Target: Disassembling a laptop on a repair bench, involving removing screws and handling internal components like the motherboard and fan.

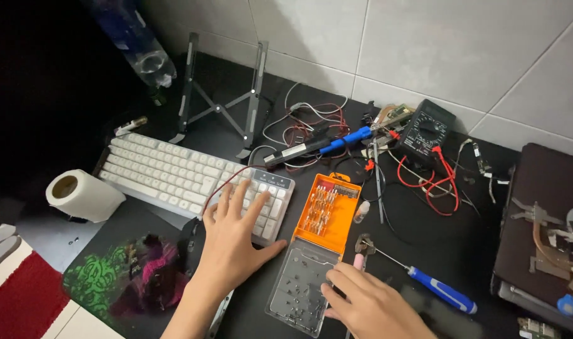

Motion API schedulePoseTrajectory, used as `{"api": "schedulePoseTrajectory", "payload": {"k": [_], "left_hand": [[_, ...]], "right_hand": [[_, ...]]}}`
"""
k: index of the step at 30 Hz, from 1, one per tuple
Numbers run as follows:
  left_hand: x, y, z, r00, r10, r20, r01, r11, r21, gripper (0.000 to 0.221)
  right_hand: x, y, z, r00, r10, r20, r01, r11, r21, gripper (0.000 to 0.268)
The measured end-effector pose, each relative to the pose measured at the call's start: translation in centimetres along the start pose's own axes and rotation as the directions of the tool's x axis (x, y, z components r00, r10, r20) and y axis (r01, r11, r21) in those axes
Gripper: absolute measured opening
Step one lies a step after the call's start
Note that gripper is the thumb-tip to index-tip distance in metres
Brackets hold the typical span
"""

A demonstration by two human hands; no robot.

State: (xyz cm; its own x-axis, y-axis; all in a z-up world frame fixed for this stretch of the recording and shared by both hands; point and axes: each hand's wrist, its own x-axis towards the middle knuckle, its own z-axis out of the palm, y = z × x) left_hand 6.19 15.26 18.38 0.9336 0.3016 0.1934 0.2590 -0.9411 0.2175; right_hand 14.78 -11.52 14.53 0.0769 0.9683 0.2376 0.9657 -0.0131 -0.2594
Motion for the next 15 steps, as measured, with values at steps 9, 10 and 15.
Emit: {"api": "schedulePoseTrajectory", "payload": {"k": [9, 10, 15], "left_hand": [[0.3, 1.2, 0.3, 0.996, 0.081, -0.046, -0.085, 0.993, -0.086, 0.072], [0.2, 1.3, -0.3, 0.995, 0.087, -0.042, -0.090, 0.992, -0.088, 0.072], [0.4, 1.5, -3.6, 0.988, 0.082, -0.131, -0.111, 0.966, -0.233, 0.064]], "right_hand": [[0.2, -0.6, -1.2, 0.999, 0.034, 0.015, -0.034, 0.999, 0.043, 0.028], [0.2, -0.6, -1.1, 0.999, 0.041, 0.015, -0.041, 0.998, 0.043, 0.028], [0.4, -0.7, -1.3, 0.999, 0.035, 0.009, -0.035, 0.999, 0.022, 0.024]]}}
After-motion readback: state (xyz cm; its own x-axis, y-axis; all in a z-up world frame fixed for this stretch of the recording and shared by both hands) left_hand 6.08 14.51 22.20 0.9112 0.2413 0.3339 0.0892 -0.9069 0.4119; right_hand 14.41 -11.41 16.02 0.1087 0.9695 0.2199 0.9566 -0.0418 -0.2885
